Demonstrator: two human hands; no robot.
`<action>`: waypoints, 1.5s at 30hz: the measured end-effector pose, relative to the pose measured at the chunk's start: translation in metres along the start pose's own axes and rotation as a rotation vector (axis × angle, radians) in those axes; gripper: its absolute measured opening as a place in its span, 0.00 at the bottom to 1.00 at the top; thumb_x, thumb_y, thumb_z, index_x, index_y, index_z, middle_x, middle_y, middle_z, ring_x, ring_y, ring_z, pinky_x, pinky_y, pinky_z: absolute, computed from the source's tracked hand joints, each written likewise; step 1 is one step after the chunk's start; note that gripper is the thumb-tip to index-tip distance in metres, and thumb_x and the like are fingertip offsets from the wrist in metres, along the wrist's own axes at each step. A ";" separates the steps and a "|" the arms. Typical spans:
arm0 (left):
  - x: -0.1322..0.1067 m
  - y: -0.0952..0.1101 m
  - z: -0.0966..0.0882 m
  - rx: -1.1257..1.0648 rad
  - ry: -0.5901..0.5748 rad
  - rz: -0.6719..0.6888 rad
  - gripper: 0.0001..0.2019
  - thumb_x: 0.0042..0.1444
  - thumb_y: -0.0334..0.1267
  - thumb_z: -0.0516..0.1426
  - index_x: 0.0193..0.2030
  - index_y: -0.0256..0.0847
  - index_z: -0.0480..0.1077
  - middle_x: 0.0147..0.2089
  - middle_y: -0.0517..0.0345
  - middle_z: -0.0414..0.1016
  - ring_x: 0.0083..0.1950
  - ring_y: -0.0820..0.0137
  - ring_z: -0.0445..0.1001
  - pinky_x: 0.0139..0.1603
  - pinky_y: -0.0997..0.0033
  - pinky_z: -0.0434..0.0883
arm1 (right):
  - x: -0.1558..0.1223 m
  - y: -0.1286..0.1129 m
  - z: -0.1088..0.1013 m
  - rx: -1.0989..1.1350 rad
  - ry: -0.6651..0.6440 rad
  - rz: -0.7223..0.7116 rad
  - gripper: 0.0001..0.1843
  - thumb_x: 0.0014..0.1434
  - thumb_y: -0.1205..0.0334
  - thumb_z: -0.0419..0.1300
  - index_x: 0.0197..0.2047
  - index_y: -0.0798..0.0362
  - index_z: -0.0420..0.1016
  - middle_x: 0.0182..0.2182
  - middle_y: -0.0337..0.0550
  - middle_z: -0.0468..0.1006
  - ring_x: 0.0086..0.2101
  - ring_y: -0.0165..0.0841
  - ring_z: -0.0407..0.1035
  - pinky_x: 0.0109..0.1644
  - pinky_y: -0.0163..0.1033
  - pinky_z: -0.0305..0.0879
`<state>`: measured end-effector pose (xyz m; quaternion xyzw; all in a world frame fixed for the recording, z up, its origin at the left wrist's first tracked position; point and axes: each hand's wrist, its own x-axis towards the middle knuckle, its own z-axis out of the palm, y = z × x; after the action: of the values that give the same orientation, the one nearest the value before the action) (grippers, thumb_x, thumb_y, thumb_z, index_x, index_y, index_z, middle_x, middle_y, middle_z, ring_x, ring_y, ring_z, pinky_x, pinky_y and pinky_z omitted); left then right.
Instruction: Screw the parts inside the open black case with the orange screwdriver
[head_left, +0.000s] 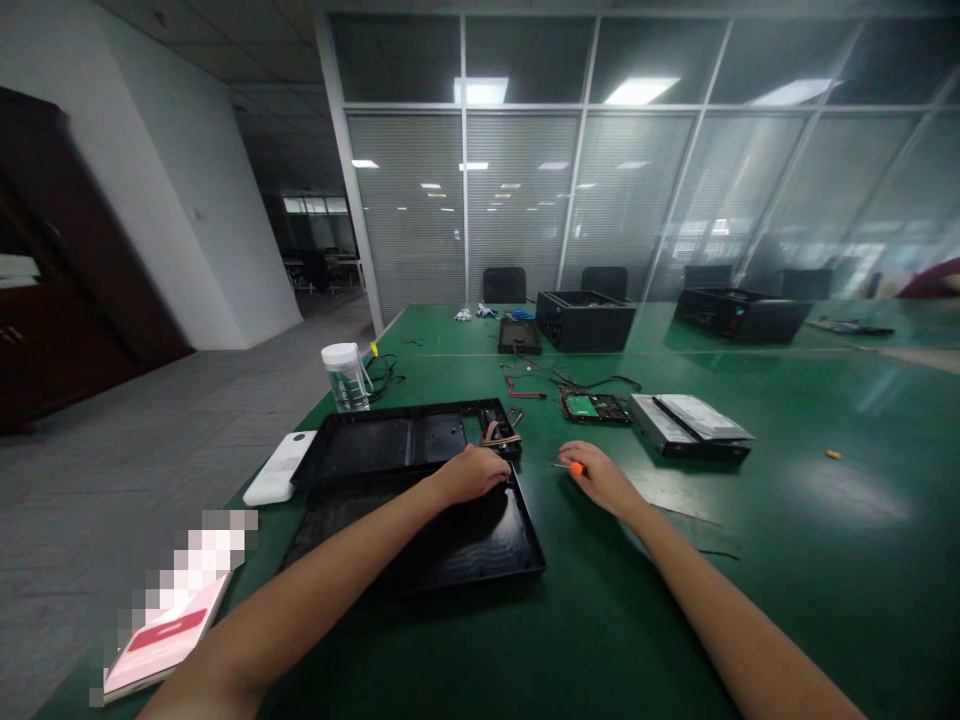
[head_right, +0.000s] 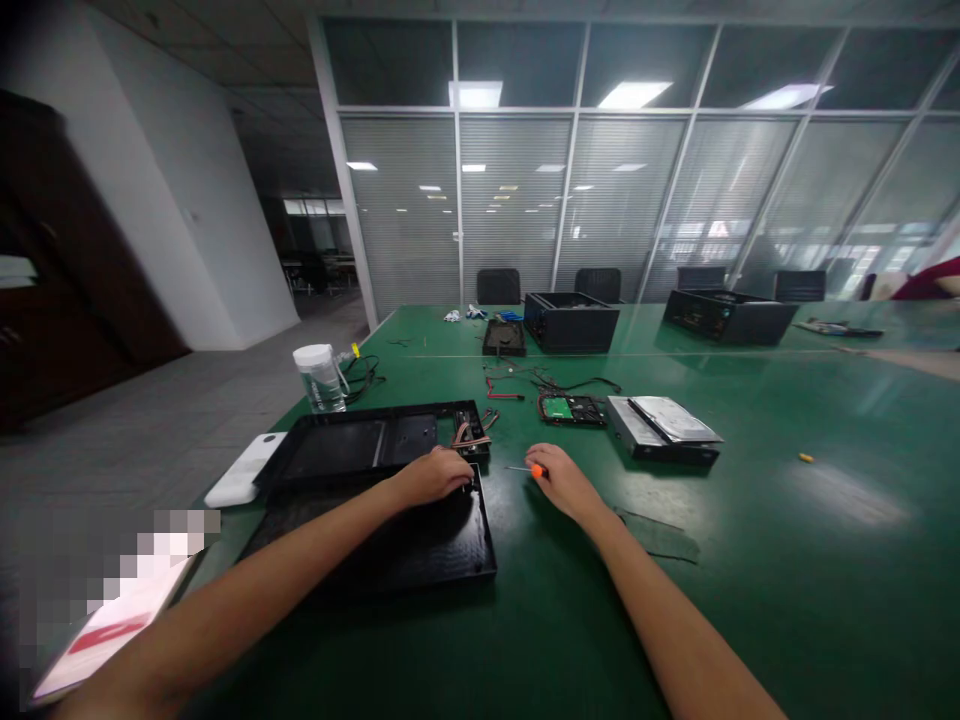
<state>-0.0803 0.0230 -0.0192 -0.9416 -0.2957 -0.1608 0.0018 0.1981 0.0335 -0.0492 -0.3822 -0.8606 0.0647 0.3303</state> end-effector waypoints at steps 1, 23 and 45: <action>-0.001 -0.001 0.005 -0.043 0.031 -0.015 0.07 0.57 0.31 0.52 0.38 0.40 0.71 0.38 0.56 0.74 0.42 0.69 0.71 0.47 0.70 0.64 | 0.001 0.000 0.000 0.000 0.007 0.002 0.11 0.58 0.65 0.50 0.40 0.52 0.73 0.42 0.48 0.72 0.45 0.36 0.65 0.51 0.46 0.61; -0.006 0.006 0.036 -0.029 0.258 -0.072 0.10 0.60 0.32 0.48 0.34 0.37 0.70 0.36 0.54 0.74 0.41 0.68 0.68 0.46 0.65 0.64 | 0.006 -0.011 0.000 -0.112 0.044 0.204 0.11 0.55 0.60 0.52 0.40 0.49 0.72 0.38 0.45 0.76 0.37 0.37 0.69 0.42 0.42 0.63; -0.006 -0.005 0.025 -0.067 0.182 0.125 0.09 0.58 0.30 0.49 0.34 0.37 0.71 0.39 0.52 0.74 0.42 0.69 0.68 0.48 0.68 0.65 | 0.015 -0.038 -0.036 0.514 0.294 0.498 0.19 0.52 0.43 0.55 0.31 0.53 0.65 0.16 0.34 0.65 0.16 0.26 0.57 0.18 0.32 0.52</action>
<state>-0.0803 0.0268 -0.0446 -0.9392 -0.2295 -0.2551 0.0071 0.1892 0.0121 0.0003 -0.4896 -0.6406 0.3010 0.5092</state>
